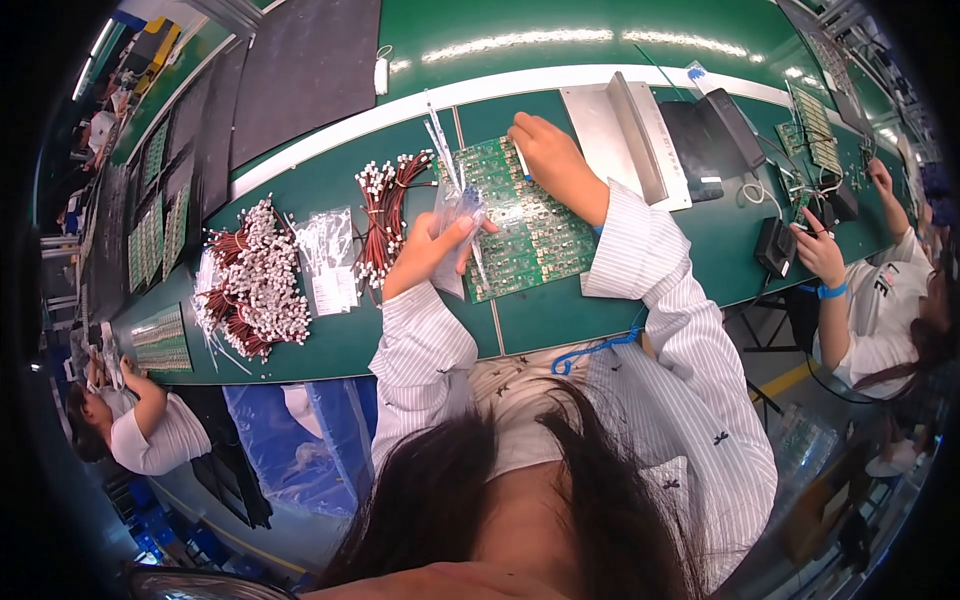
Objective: The person assembles electronic components by hand, connecting wiring harnesses to printed circuit boards.
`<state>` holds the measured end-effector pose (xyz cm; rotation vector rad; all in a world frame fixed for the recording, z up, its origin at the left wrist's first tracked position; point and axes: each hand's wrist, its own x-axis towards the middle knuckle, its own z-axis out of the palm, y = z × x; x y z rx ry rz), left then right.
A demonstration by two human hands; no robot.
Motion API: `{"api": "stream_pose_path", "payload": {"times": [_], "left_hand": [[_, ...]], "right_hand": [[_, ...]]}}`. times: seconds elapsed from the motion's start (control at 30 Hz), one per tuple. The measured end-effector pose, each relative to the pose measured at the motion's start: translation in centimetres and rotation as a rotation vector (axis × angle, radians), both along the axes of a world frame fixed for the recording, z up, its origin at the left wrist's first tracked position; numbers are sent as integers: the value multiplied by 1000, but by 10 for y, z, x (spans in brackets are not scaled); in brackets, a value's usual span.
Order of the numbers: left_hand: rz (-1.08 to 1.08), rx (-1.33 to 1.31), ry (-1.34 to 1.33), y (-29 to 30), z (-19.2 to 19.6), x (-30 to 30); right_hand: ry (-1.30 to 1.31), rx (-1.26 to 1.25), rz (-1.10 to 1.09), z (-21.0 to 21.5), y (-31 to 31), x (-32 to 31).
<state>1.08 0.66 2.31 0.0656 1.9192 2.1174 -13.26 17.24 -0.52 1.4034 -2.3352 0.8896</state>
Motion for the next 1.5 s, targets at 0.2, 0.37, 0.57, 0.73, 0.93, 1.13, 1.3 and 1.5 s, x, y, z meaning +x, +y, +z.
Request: {"api": "stream_pose_path", "payload": {"times": [0.2,0.37,0.57,0.73,0.93,1.13,1.3,1.5], "left_hand": [[-11,10,-4,0,-1,-1],[-13,17,-7,-1,-1,0],[7,30,6,-1,-2,0],[20,12,7,-1,-3,1],[17,9,14,-1,0,2],[-1,-13,24,-3,0,1],[-20,-16,0,-2,-5,0],[-32,-61,3,0,-10,-3]], "right_hand": [[-3,21,-5,-2,2,-2],[8,28,-17,-2,0,-1],[-4,2,-40,-2,0,0],[-63,-42,-66,-4,-1,-1],[-187,-127,-73,-8,1,-5],[-315,-260,-296,27,-1,18],[-622,-316,71,62,0,49],[-750,-340,188,59,2,53]]}}
